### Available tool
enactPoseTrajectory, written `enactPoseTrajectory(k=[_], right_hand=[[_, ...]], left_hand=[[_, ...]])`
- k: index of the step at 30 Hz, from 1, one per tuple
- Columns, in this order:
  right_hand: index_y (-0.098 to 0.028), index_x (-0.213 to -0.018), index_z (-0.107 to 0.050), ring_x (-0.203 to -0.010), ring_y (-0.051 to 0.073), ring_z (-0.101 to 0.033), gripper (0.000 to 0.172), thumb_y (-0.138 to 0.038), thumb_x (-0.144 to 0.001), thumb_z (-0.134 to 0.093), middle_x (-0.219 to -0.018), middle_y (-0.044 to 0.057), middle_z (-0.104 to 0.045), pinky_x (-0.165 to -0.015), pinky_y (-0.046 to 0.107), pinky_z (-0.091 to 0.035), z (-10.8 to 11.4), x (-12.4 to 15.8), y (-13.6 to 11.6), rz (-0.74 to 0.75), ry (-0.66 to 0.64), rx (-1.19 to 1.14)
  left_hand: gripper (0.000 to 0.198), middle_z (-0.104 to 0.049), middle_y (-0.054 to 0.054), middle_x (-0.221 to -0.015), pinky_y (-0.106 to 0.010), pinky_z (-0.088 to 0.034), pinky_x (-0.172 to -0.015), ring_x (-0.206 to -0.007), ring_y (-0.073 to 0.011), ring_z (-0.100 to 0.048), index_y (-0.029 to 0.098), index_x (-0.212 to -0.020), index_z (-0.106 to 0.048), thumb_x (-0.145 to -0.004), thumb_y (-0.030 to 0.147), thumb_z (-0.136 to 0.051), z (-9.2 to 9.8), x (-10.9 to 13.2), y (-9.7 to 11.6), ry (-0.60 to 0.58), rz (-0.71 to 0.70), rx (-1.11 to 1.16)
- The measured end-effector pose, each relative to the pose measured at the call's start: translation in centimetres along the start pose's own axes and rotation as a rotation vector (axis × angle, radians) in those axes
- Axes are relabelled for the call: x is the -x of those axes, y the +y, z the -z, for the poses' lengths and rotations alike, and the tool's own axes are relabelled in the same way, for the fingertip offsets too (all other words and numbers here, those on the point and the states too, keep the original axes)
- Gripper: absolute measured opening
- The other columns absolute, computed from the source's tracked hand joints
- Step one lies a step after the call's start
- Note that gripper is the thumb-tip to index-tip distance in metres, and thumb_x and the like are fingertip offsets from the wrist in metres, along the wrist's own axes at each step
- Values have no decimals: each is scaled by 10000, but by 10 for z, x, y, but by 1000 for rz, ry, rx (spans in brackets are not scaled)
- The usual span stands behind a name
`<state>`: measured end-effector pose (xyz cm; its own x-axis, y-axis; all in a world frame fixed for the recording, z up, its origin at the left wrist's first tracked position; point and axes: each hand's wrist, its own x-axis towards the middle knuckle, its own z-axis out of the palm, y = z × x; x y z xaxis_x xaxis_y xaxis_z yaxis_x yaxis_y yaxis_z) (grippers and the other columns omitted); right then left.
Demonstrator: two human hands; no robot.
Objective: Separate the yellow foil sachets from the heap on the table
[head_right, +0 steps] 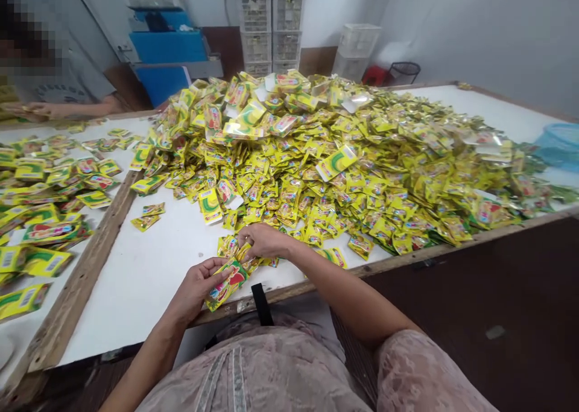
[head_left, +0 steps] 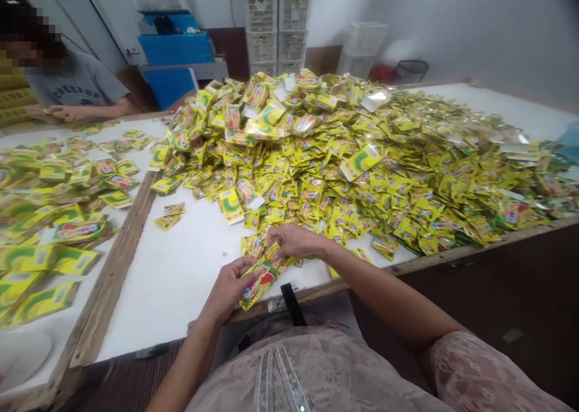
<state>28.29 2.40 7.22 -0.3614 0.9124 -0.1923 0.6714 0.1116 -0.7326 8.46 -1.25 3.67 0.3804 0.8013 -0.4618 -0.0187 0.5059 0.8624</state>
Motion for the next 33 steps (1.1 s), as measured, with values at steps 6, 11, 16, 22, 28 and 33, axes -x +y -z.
enactPoseTrajectory(k=[6, 11, 16, 22, 28, 33], right_hand=[[-187, -1042, -609, -816, 166, -639, 274, -256, -790, -528, -920, 55, -688, -728, 307, -479, 24, 50, 37, -67, 284, -178], [-183, -1169, -562, -1147, 262, -499, 465, -160, -706, -540, -1228, 118, -585, -911, 424, -358, 11, 82, 63, 8, 273, 393], [-169, -1084, -595, -964, 225, -567, 384, -83, -735, -460, -996, 106, -678, -853, 388, -309, -11, 66, 76, 25, 318, 590], [-185, -928, -616, -886, 230, -560, 193, -275, -823, -481, -914, 98, -664, -802, 378, -377, 0, 49, 82, 3, 649, 144], [-203, -893, -520, -707, 155, -571, 361, -468, -684, -647, -746, 1, -598, -666, 294, -452, -3, 40, 56, -45, 474, -783], [-192, -775, -519, -594, 113, -504, 326, -452, -655, -675, -646, -34, -525, -576, 246, -423, -14, 28, 38, 0, 293, -799]], left_hand=[[451, -727, -22, -758, -222, -507, -589, -603, -137, -655, 154, -875, -642, -489, 277, -840, -11, -10, 2, -22, 66, 201], [432, -726, -27, -761, -238, -526, -621, -634, -150, -669, 150, -853, -632, -486, 242, -840, -19, -21, -1, 3, 44, 270], [428, -726, -31, -764, -239, -521, -631, -639, -147, -670, 150, -871, -620, -514, 260, -828, -20, -24, -2, 52, 12, 211], [453, -729, -39, -771, -247, -506, -630, -643, -157, -667, 142, -864, -630, -494, 311, -830, -12, -16, 3, 133, -26, 124], [414, -733, -39, -773, -227, -503, -621, -640, -145, -669, 145, -889, -623, -557, 315, -805, -7, -14, 1, 127, -65, 121], [391, -735, -35, -785, -227, -512, -626, -638, -141, -672, 148, -890, -608, -576, 281, -801, -4, -10, 4, 92, -78, 180]])
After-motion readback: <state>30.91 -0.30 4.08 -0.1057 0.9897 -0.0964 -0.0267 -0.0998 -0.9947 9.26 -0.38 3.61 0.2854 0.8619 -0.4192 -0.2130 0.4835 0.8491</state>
